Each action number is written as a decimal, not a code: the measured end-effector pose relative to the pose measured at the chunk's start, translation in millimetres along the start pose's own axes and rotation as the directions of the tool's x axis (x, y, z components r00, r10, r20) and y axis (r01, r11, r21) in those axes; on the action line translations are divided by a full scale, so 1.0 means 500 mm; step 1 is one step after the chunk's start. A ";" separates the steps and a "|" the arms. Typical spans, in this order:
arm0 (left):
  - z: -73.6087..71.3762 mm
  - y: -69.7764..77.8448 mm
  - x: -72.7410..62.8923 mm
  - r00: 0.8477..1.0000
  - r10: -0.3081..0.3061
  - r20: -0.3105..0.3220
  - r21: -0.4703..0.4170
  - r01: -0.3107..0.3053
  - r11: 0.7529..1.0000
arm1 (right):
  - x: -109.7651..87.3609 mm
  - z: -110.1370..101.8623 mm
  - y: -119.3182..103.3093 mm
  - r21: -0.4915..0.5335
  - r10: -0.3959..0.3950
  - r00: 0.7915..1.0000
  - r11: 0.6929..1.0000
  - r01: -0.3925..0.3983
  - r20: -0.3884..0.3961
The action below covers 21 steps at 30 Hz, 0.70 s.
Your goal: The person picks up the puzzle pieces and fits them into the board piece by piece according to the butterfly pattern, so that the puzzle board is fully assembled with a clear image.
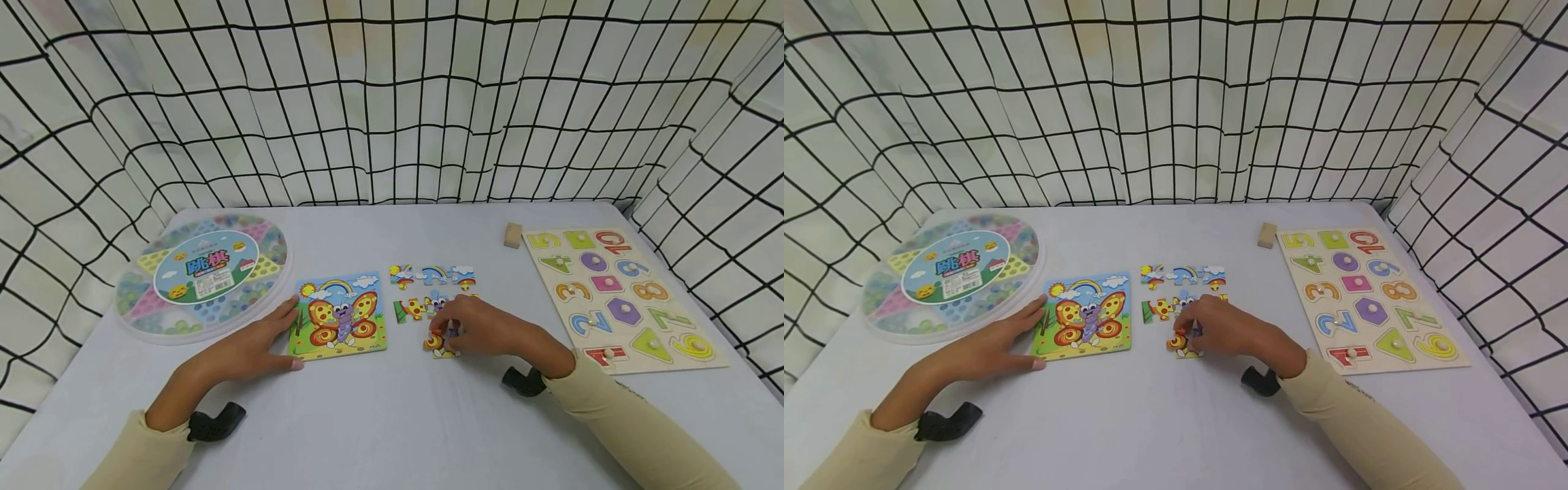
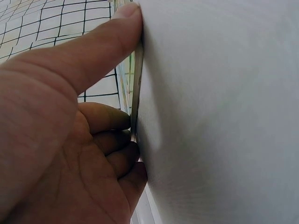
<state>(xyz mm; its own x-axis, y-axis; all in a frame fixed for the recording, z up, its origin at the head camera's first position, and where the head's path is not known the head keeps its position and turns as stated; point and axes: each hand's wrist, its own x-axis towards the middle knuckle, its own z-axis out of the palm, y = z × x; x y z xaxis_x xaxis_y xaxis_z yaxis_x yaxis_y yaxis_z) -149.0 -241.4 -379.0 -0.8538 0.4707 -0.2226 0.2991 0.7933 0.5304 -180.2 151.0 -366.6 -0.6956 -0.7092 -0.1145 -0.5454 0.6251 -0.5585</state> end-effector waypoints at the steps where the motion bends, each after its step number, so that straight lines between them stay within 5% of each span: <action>1: 0.000 0.000 0.000 1.000 -0.001 0.001 -0.001 0.001 1.000 | 0.001 0.000 0.001 0.006 0.000 1.000 1.000 0.000 -0.002; 21: -0.001 0.000 0.000 1.000 0.001 -0.001 0.011 -0.001 1.000 | 0.016 0.004 0.005 0.140 -0.090 0.996 0.986 0.091 -0.011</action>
<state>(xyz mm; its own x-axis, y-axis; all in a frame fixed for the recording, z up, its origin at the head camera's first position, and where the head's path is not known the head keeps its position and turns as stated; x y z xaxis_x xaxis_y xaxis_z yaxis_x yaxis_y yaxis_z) -149.4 -241.4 -378.5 -0.8539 0.4712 -0.2210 0.3049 0.7969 0.5215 -186.0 146.4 -370.7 -0.6489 -0.7590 -0.0544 -0.5354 0.5062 -0.6761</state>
